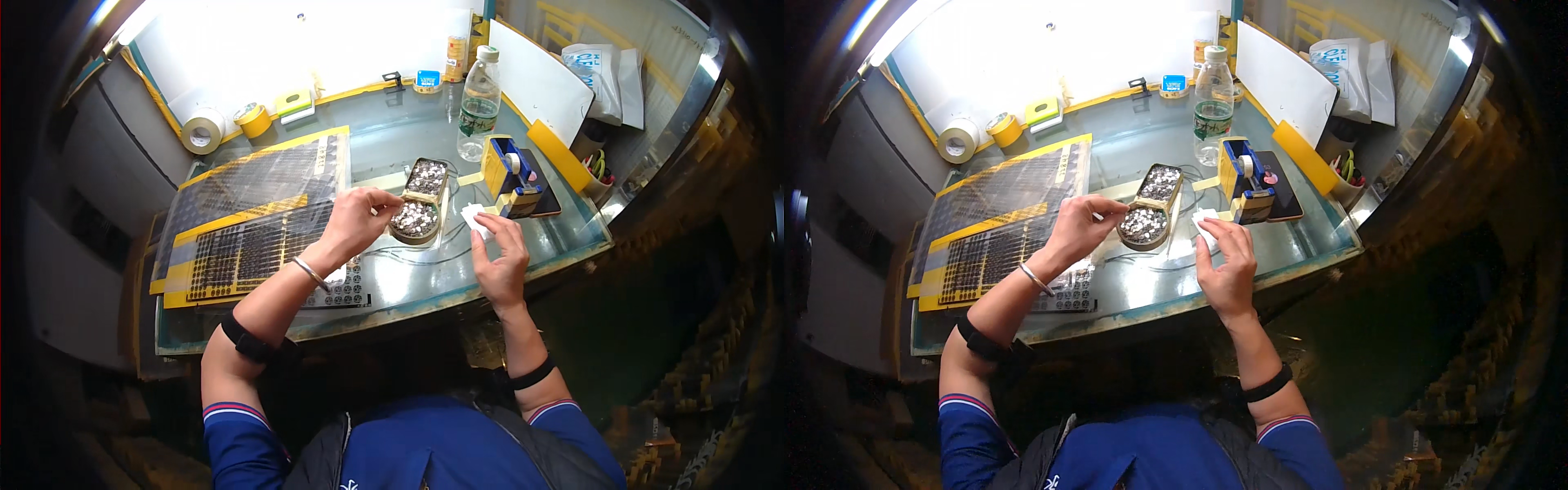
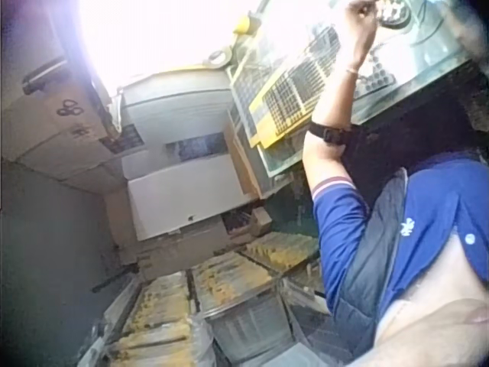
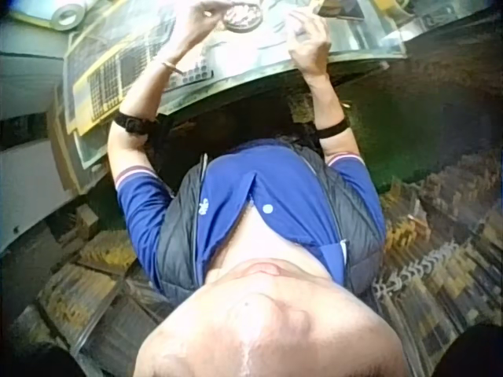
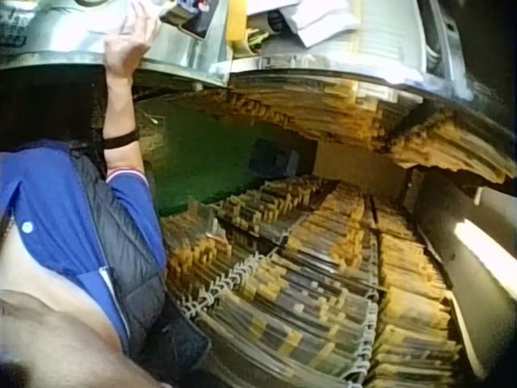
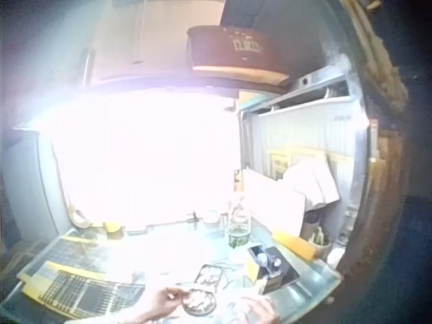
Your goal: Manually placing small metal components into a grid sheet and applying a protective film strip.
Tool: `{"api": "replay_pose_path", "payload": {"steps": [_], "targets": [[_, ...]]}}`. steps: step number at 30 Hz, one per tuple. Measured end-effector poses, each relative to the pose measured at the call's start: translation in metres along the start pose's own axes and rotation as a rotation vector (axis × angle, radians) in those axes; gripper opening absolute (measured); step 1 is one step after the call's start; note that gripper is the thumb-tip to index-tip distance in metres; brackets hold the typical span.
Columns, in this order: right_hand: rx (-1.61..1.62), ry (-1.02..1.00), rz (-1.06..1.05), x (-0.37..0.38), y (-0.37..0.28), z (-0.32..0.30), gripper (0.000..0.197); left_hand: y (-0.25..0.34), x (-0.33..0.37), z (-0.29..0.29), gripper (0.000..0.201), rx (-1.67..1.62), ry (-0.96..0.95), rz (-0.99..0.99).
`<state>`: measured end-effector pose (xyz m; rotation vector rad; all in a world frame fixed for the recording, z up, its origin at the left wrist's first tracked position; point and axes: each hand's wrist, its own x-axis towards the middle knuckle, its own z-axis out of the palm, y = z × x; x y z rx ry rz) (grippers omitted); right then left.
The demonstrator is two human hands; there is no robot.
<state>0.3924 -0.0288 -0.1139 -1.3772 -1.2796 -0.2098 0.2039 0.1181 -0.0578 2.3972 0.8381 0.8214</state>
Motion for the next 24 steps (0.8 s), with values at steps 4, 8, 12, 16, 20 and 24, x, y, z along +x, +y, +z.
{"api": "replay_pose_path", "payload": {"steps": [4, 8, 12, 16, 20, 24], "targets": [[-0.007, 0.000, 0.015, 0.000, 0.001, 0.000, 0.023, 0.006, 0.002, -0.003, 0.014, 0.004, -0.053, -0.050], [-0.024, 0.000, 0.015, -0.001, 0.004, 0.000, 0.021, 0.006, 0.001, 0.004, 0.015, 0.039, -0.066, 0.007], [-0.015, -0.003, 0.008, 0.000, 0.000, 0.003, 0.019, -0.001, -0.005, -0.002, 0.020, 0.065, -0.027, 0.107], [-0.029, 0.014, 0.008, 0.000, 0.001, 0.000, 0.018, 0.011, -0.028, -0.029, 0.035, 0.170, -0.017, 0.256], [-0.027, 0.015, 0.010, -0.002, 0.002, 0.000, 0.018, 0.005, -0.104, -0.045, 0.091, 0.362, -0.292, 0.303], [-0.004, 0.039, -0.016, -0.003, -0.002, 0.004, 0.018, 0.013, -0.175, -0.032, 0.066, 0.538, -0.232, 0.206]]}}
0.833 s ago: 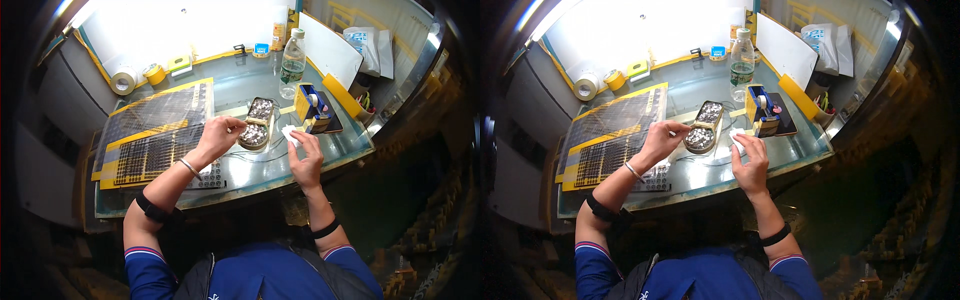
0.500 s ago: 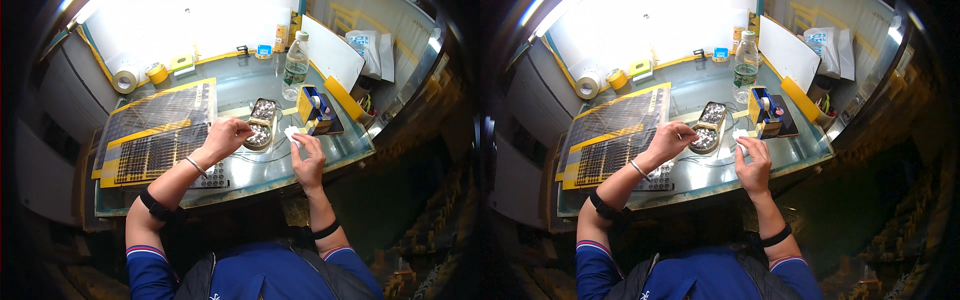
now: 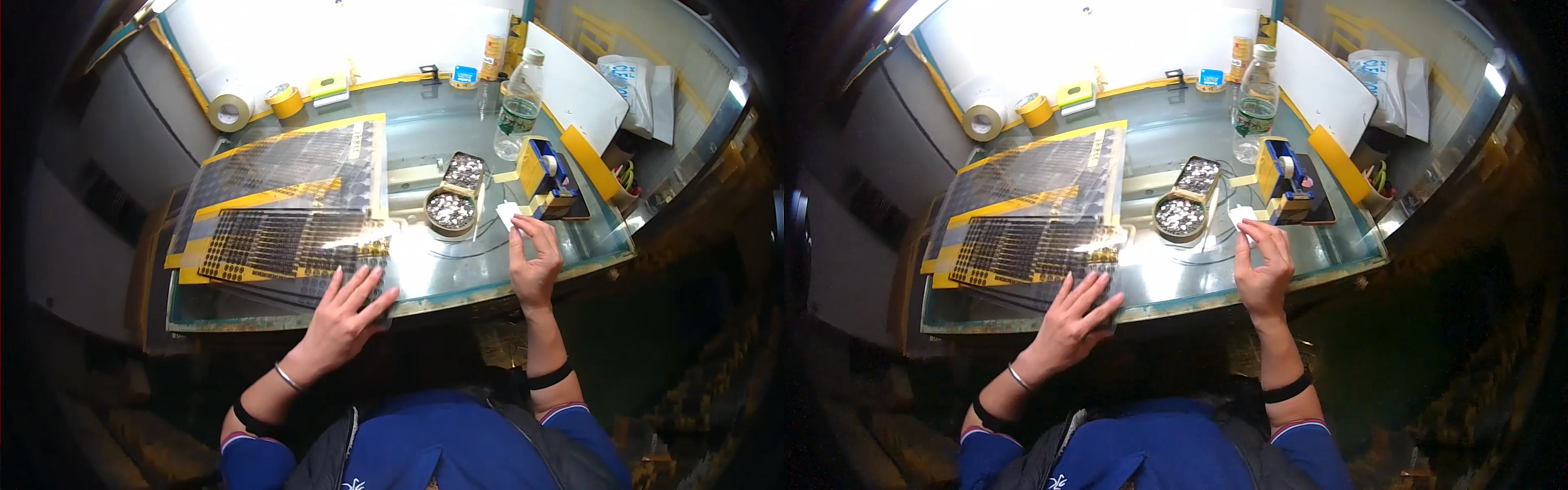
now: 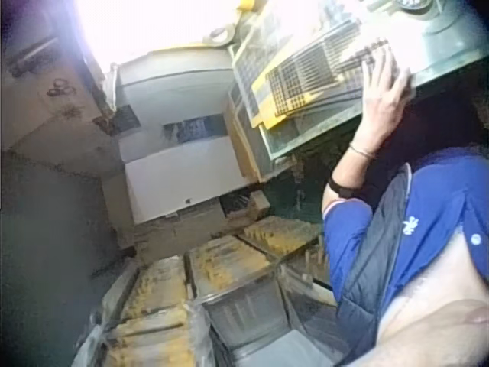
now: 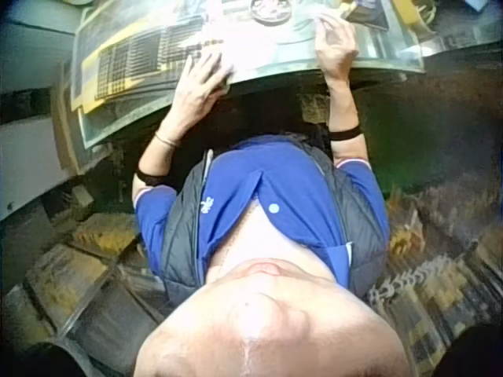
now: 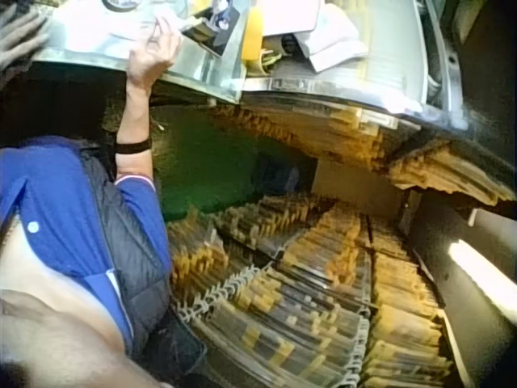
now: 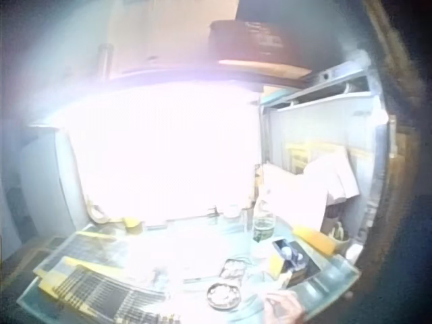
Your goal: Manually placing small metal components into a grid sheet and applying a protective film strip.
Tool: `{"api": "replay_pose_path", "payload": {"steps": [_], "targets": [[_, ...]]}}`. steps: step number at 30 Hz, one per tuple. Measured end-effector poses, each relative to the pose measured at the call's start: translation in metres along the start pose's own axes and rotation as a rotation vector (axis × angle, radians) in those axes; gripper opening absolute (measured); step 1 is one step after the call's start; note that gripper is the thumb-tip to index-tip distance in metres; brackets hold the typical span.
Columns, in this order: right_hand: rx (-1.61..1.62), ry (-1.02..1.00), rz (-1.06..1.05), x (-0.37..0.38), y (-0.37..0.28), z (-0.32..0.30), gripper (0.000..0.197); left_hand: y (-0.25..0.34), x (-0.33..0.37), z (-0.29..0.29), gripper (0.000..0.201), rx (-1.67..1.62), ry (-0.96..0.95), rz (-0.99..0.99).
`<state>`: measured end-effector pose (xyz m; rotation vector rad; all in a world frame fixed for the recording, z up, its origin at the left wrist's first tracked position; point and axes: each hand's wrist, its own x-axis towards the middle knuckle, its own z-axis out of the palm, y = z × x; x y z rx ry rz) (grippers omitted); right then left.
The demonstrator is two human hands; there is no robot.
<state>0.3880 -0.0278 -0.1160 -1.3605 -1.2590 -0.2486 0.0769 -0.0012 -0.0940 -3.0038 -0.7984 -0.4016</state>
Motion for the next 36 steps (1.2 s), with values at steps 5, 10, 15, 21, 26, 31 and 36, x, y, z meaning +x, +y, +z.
{"api": "replay_pose_path", "payload": {"steps": [5, 10, 15, 21, 26, 31, 36], "targets": [[0.233, -0.074, 0.037, -0.016, -0.026, 0.009, 0.019, 0.006, -0.029, 0.008, 0.044, -0.190, 0.340, -0.031], [0.762, -0.867, 0.865, -0.025, -0.087, 0.030, 0.041, 0.021, -0.038, -0.003, 0.022, -0.166, 0.695, 0.022], [0.860, -0.938, 1.023, -0.023, -0.102, 0.062, 0.047, 0.036, -0.049, 0.001, 0.022, -0.260, 0.582, 0.219], [0.888, -0.829, 0.515, -0.040, -0.101, 0.078, 0.041, 0.042, -0.047, 0.004, 0.023, -0.236, 0.502, 0.229], [1.093, -0.533, 0.583, -0.037, -0.104, 0.061, 0.045, 0.020, -0.041, -0.005, 0.023, -0.103, 0.510, 0.318], [0.892, -0.497, 0.533, -0.029, -0.076, 0.055, 0.040, -0.014, -0.031, -0.016, 0.027, -0.041, 0.583, 0.046], [-0.040, -0.261, -0.314, 0.014, -0.038, 0.026, 0.028, -0.055, -0.048, -0.014, 0.033, -0.161, 0.437, -0.179]]}}
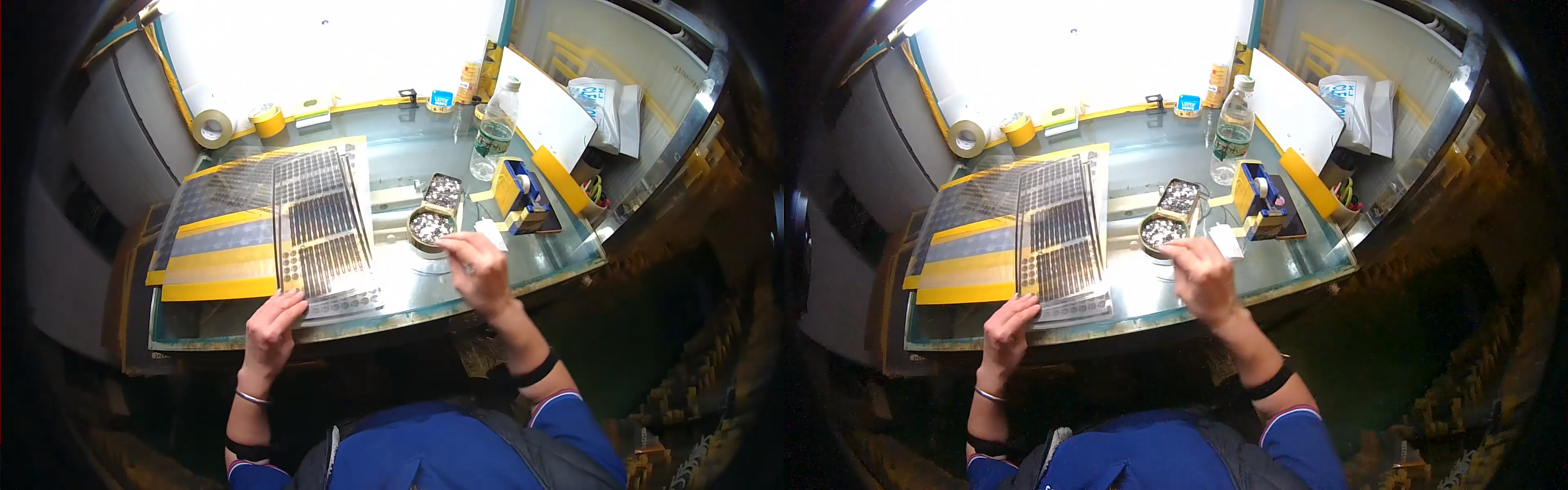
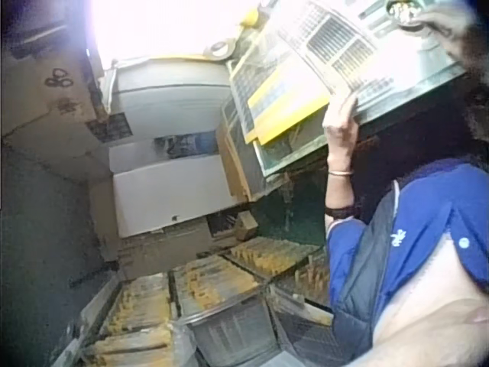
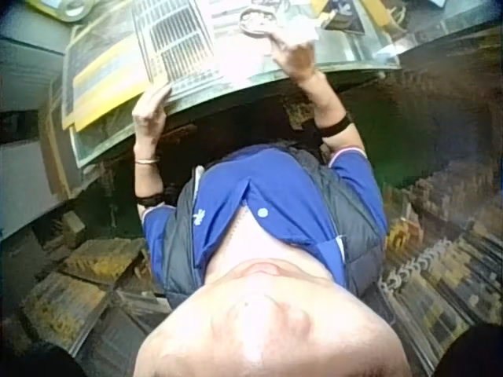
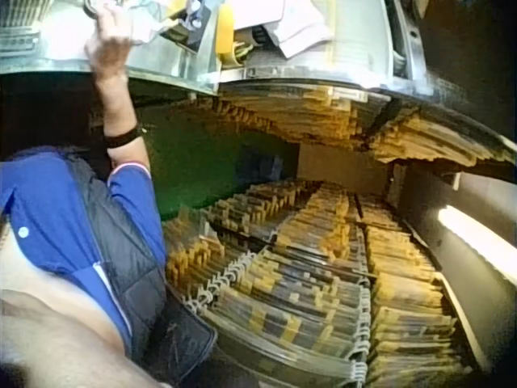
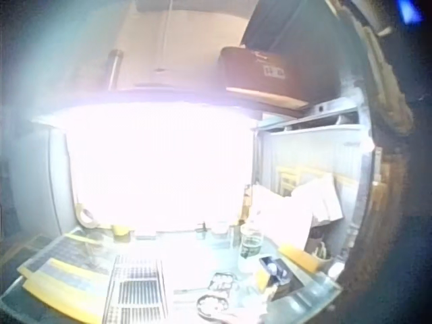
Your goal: Manually placing small metal components into a grid sheet and applying a protective film strip.
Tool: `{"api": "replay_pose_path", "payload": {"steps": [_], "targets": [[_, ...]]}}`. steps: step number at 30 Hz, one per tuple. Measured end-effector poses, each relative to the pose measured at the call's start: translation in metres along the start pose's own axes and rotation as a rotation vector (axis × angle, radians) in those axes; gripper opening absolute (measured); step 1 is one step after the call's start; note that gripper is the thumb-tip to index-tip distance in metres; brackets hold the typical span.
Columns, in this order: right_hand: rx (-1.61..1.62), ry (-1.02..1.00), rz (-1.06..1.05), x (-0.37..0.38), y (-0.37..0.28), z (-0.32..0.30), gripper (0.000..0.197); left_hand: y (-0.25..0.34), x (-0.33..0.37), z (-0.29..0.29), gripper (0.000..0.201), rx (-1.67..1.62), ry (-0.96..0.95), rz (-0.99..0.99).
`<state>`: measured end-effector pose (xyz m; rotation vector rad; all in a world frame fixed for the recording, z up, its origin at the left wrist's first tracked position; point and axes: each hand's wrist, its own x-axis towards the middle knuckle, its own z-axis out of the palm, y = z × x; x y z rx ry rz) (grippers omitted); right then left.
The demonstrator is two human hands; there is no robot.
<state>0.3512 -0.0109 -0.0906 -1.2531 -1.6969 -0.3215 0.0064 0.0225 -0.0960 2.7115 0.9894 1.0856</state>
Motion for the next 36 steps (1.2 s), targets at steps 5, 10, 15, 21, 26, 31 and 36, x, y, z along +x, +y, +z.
{"api": "replay_pose_path", "payload": {"steps": [5, 10, 15, 21, 26, 31, 36], "targets": [[-0.259, -0.396, -0.222, 0.017, 0.027, -0.026, 0.017, 0.005, -0.001, -0.025, 0.059, 0.090, -0.351, -0.148], [-0.406, -0.485, -0.426, 0.021, 0.035, -0.023, 0.009, 0.038, 0.013, -0.027, 0.067, -0.057, -0.340, -0.052], [-0.430, -0.539, -0.556, 0.030, 0.035, -0.024, 0.009, 0.055, 0.014, 0.010, 0.046, -0.098, -0.259, 0.086], [-0.128, -0.384, -0.539, 0.046, 0.004, -0.046, 0.011, 0.069, 0.004, 0.041, 0.046, 0.014, -0.179, 0.018], [0.553, -0.102, -0.125, 0.035, -0.036, -0.045, 0.023, 0.075, -0.003, 0.045, 0.044, -0.011, -0.148, 0.035], [0.901, -0.081, 0.065, 0.026, -0.057, -0.018, 0.023, 0.071, -0.005, 0.046, 0.043, -0.015, -0.132, 0.042], [0.883, -0.134, 0.091, 0.025, -0.062, 0.001, 0.022, 0.071, -0.005, 0.048, 0.043, -0.035, -0.121, 0.042]]}}
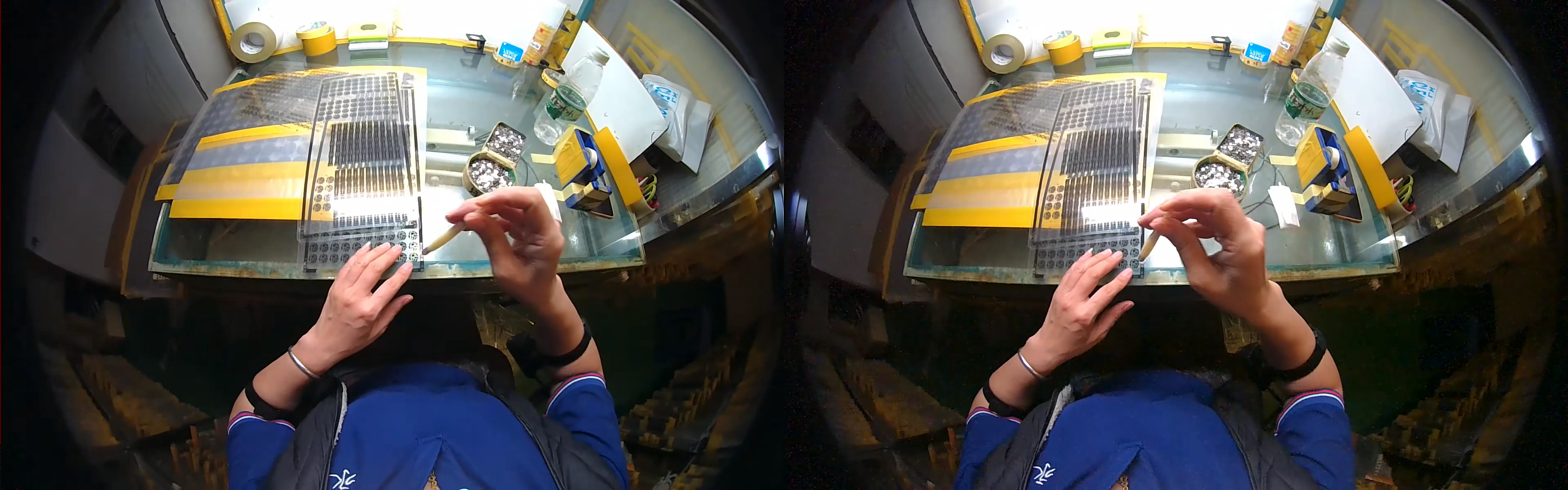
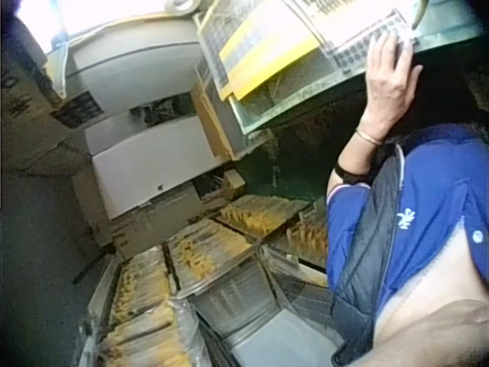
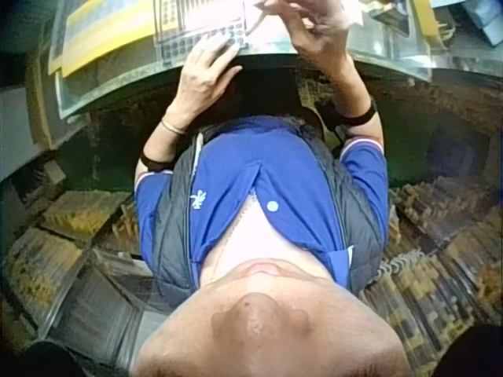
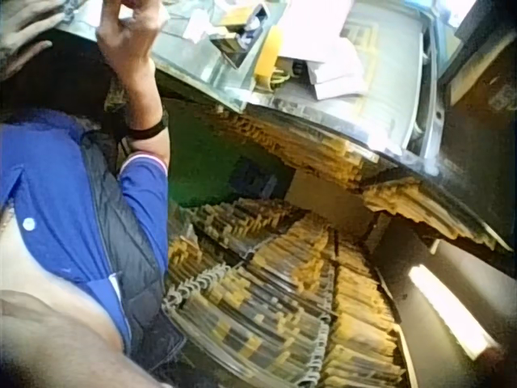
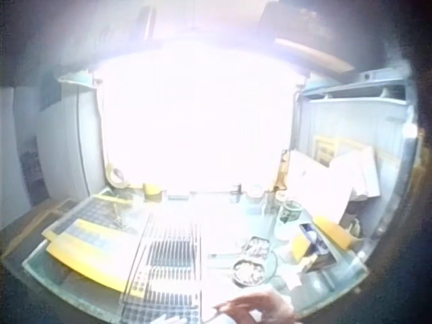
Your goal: Manually placing small metal components into a grid sheet and applying a protective film strip.
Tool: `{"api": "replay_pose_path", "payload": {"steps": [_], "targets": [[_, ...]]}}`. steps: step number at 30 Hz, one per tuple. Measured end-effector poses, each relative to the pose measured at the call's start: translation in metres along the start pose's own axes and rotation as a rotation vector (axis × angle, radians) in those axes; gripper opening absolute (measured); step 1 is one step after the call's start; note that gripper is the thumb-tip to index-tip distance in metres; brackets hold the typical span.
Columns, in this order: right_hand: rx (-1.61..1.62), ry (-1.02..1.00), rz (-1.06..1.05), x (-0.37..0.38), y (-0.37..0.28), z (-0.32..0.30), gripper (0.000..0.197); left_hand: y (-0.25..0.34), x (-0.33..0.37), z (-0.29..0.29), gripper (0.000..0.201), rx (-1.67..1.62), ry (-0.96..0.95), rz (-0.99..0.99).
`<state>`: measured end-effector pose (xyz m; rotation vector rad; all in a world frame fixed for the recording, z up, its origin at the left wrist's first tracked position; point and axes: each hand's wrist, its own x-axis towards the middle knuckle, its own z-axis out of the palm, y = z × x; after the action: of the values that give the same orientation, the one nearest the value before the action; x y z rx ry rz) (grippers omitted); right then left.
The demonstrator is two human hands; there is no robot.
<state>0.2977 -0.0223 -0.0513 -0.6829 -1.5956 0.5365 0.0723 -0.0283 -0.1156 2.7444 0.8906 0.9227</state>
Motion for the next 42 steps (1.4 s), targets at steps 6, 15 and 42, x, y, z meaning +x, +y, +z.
{"api": "replay_pose_path", "payload": {"steps": [6, 15, 42], "targets": [[-0.159, -0.098, 0.098, -0.017, 0.014, 0.003, 0.015, 0.001, 0.000, 0.000, 0.043, 0.018, 0.018, 0.000], [-0.469, -0.203, -0.028, -0.067, 0.028, -0.002, 0.018, 0.000, 0.000, 0.004, 0.047, 0.029, 0.030, -0.013], [-0.626, -0.114, -0.158, -0.083, 0.035, 0.015, 0.025, 0.000, 0.012, 0.012, 0.033, -0.133, 0.116, -0.043]]}}
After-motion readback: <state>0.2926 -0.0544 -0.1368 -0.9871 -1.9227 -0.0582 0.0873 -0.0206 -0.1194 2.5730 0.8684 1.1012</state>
